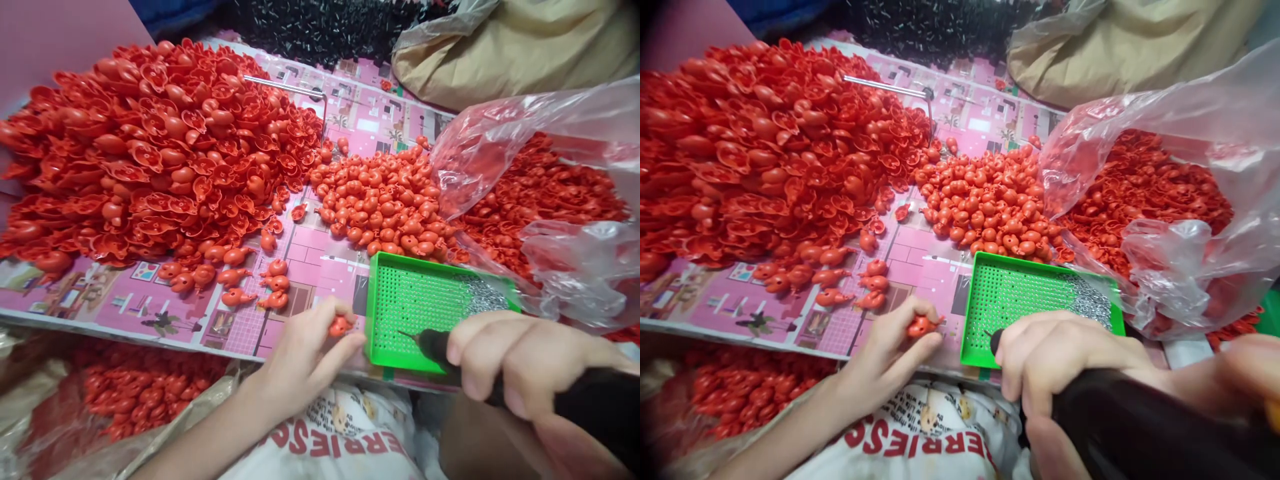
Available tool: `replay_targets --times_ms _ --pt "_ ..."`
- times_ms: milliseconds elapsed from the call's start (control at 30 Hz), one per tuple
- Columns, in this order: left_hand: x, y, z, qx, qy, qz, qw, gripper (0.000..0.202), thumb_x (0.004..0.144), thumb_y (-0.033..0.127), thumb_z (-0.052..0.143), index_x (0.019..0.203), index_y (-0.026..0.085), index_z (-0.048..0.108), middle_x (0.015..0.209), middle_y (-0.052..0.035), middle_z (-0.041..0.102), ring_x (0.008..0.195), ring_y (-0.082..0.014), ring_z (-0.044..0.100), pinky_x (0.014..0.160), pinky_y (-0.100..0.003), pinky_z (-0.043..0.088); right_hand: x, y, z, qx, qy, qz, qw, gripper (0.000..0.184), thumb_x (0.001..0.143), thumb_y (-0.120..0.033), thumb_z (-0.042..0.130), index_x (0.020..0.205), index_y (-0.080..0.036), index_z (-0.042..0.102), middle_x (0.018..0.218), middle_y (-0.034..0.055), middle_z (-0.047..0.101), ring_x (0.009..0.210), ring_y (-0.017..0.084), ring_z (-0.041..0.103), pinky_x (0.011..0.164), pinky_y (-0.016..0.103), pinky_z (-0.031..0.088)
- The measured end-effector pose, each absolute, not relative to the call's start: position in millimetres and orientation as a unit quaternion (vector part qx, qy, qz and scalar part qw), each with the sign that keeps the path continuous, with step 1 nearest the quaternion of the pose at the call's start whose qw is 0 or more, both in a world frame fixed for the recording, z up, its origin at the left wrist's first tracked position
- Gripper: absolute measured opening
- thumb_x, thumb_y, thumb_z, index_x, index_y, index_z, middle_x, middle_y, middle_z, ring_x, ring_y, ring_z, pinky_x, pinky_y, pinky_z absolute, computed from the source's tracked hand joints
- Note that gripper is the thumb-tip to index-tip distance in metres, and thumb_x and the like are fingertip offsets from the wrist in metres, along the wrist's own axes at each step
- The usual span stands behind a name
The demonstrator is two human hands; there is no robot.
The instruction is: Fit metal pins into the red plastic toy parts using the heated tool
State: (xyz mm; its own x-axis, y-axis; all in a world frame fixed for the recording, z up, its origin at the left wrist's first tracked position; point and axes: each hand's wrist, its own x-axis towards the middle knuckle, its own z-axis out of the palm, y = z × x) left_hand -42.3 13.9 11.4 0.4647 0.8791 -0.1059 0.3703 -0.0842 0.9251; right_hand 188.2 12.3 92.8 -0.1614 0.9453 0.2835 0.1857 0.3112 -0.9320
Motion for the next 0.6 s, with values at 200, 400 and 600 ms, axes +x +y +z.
replay_targets --times_ms 200,400,600 --pt "-119.5 30.2 14.4 0.740 0.637 0.175 0.126 0.010 0.096 0.027 0.047 0.102 0.020 0.053 0.097 -0.0073 0.061 0.092 -0.0238 0.056 0.082 -0.038 0.041 180.0 8.2 77.8 -0.487 -0.570 0.394 0.532 0.029 0.086 -0.035 0.061 0.064 -0.019 0.051 0.055 -0.0010 0.054 0.055 0.013 0.057 0.063 0.033 0.046" --pt "-104.8 57.7 26.1 0.719 0.686 0.110 0.005 0.017 0.093 0.036 0.051 0.091 0.021 0.059 0.113 -0.0116 0.063 0.106 -0.0330 0.054 0.084 -0.046 0.039 194.2 9.1 67.7 -0.466 -0.613 0.413 0.485 0.020 0.089 -0.028 0.058 0.071 -0.019 0.054 0.063 -0.0003 0.058 0.065 0.014 0.060 0.073 0.033 0.047" --pt "-17.5 109.6 13.9 0.778 0.620 0.079 0.062 0.031 0.094 0.036 0.048 0.115 0.015 0.056 0.113 -0.0131 0.063 0.103 -0.0304 0.058 0.082 -0.041 0.042 185.5 12.1 65.1 -0.459 -0.577 0.399 0.545 0.020 0.085 -0.024 0.062 0.067 -0.018 0.053 0.058 -0.0013 0.055 0.058 0.013 0.057 0.068 0.033 0.044"
